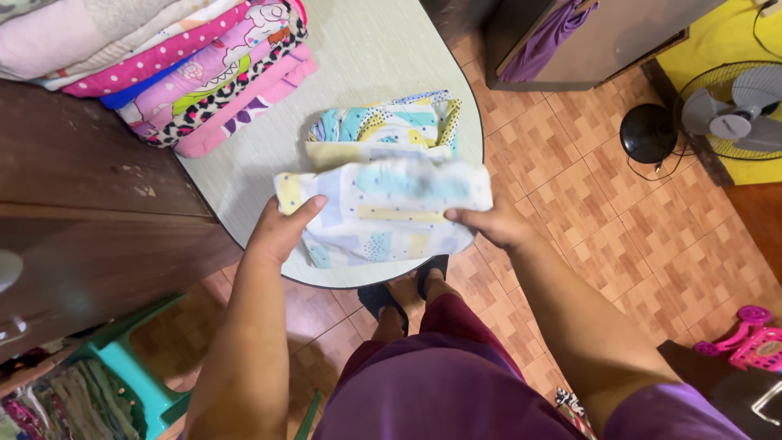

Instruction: The person folds several pieces of bedding and towels on a small round table, smoothing and aligning each item before stacking them. The person handles patterned sheets, a leopard-print towel, and a pastel-striped towel, placing each folded item on top of the previous one.

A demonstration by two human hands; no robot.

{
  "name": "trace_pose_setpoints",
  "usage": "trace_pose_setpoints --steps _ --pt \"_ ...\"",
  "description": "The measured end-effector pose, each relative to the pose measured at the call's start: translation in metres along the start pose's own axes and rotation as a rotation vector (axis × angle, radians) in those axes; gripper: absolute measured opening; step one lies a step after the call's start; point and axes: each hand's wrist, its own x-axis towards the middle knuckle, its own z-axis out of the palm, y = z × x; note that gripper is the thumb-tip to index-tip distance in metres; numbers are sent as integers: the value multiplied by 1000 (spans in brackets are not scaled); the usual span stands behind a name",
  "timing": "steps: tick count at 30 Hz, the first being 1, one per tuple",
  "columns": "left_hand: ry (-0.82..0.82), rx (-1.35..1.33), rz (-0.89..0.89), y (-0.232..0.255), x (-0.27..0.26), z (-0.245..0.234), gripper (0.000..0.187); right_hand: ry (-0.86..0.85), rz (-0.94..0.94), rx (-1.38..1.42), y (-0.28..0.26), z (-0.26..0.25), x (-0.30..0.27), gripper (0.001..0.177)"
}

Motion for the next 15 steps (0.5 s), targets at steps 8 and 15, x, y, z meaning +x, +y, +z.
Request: trace_pose_setpoints --steps 8,15 --pt "341 335 141 6 73 10 40 199 -112 191 9 -6 65 62" --pt "857 700 135 12 137 39 55 575 74 -417 18 -3 158 55"
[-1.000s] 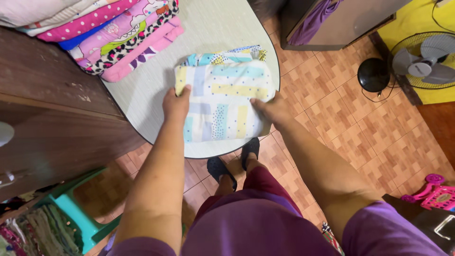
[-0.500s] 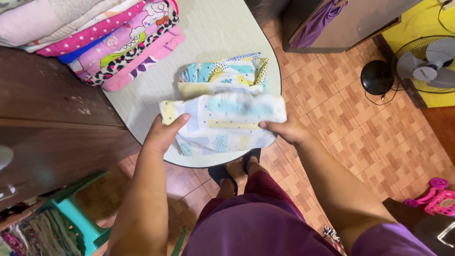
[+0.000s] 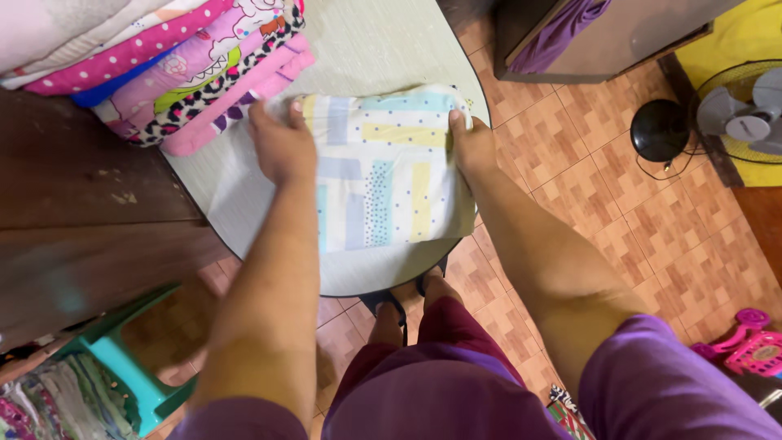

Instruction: The person folds several pieces of bedding and towels on a small round table, smoothing and aligning each item before stacking them. The person handles patterned sheets, a leopard-print towel, and a pastel-striped towel, placing each folded item on top of the previous one.

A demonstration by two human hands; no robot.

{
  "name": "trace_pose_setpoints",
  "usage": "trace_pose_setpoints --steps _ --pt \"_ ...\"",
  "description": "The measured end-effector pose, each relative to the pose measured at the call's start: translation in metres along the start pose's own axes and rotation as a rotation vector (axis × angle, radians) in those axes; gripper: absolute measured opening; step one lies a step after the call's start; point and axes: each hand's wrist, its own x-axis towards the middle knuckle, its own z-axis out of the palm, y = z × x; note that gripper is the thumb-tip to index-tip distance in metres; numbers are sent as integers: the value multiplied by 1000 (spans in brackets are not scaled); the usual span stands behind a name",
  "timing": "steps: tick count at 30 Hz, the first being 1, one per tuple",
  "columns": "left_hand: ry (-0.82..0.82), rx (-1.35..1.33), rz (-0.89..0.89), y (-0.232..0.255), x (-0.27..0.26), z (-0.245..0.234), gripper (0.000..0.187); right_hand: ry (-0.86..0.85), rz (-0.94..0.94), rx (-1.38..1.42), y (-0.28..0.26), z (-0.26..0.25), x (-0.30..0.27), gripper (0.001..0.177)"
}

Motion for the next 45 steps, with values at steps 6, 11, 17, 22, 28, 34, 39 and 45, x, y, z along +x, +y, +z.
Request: trace_pose_setpoints --steps 6,11,17,22,28,34,39,45 --pt "-399 351 631 37 -82 11 65 309 -321 -119 0 4 -14 48" --pt "-520 478 500 49 -79 28 97 -17 -840 -640 -15 18 -9 36" --pt "-378 386 387 2 -51 20 101 -261 -770 -727 -5 14 8 84" --pt "-325 417 425 -36 -26 7 90 -246 -815 -728 -2 15 25 94" --pt "-43 363 288 -52 -71 -10 84 -367 -823 -744 -16 -1 30 90" --pt "-28 -215 -489 -31 -232 -30 69 -813 -1012 -254 -90 20 46 100" --pt "-181 -1004 -919 0 -251 10 63 -1074 -683 -708 -137 66 67 95" --pt "58 -1381 -853 22 -201 10 67 -1368 -339 -411 -128 58 85 84"
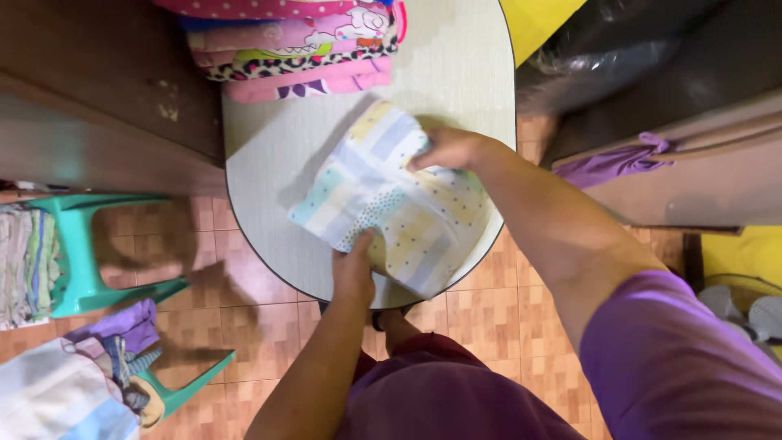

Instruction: The person folds several pieces of bedding and towels on a small round table, smoothing and aligning each item before stacking them. The person handles patterned sheets, a leopard-print towel, and a pastel-striped towel, placing each folded item on top of the previous one.

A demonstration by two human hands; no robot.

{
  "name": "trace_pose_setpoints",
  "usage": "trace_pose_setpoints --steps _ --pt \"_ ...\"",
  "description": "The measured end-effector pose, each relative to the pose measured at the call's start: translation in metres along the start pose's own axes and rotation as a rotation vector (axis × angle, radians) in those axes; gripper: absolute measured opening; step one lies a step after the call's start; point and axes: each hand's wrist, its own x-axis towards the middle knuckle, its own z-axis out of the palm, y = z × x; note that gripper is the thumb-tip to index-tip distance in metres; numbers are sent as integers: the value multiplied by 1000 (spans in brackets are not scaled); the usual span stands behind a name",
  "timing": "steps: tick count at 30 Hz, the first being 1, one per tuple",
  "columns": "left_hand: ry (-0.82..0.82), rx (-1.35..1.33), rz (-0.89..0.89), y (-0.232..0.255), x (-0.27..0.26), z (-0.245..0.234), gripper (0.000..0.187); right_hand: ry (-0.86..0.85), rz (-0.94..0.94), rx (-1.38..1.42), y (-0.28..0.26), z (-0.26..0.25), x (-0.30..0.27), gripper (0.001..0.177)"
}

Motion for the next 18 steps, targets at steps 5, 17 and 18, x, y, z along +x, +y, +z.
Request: trace_pose_setpoints --steps 5,17,18 --pt "-127 118 -53 50 9 0 71 0 -9 652 18 -2 -57 79" --pt "-1198 839 657 211 -5 56 54 449 -669 -237 -9 20 -207 50" --pt "-1359 821 831 216 -3 49 56 503 -661 -414 -5 27 -218 50"
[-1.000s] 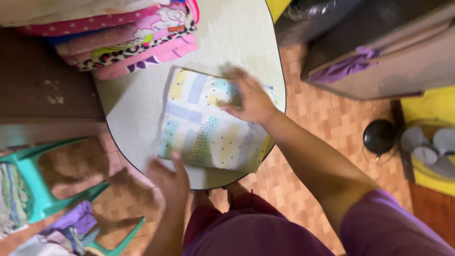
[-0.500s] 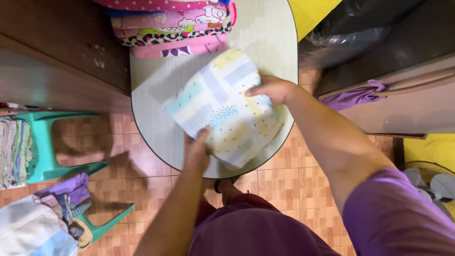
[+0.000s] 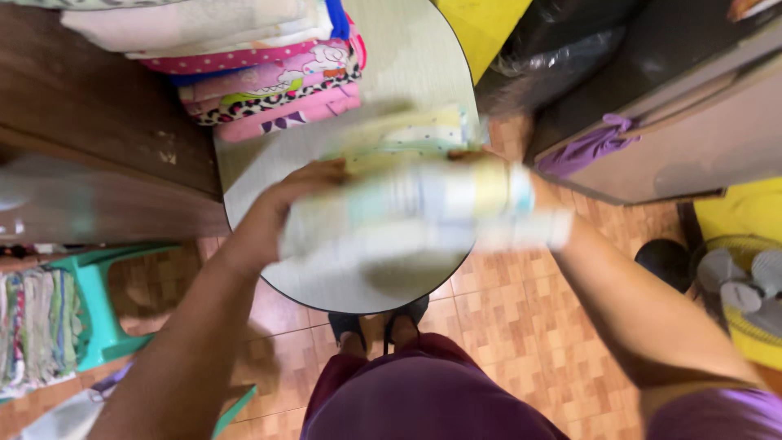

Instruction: The person folds several pieces of bedding and towels on a small round table, smoothing and aligning each item before stacking them. The person handles patterned sheets, a leopard-print towel, and a pastel-striped towel, placing each folded item on top of the previous one.

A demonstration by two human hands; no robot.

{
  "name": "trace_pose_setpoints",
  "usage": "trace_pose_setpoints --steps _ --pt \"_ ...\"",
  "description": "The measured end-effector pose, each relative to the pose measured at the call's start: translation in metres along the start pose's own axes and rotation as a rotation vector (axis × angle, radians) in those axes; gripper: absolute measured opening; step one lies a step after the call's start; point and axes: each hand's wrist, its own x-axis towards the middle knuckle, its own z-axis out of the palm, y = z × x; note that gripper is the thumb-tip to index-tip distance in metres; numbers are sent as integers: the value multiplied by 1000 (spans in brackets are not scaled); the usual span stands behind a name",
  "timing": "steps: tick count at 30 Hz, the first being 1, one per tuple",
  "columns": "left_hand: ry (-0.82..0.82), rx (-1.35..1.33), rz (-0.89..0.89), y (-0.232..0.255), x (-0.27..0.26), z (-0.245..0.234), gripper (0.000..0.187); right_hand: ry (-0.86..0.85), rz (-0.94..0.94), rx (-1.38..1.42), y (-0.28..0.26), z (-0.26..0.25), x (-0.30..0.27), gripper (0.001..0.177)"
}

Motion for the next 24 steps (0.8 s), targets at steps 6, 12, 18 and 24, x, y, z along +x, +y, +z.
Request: trace_pose_setpoints --steps 6,12,18,24 --pt "-491 936 -73 -67 -89 54 32 -125 -103 -721 10 113 -84 44" --pt "-644 925 96 -123 -138 68 69 -77 62 -792 21 205 -148 48" --pt "-714 948 50 -91 -124 64 50 460 812 -121 -25 229 -156 57" --pt "-430 897 -160 -77 -69 141 86 363 308 -373 -62 259 -114 73"
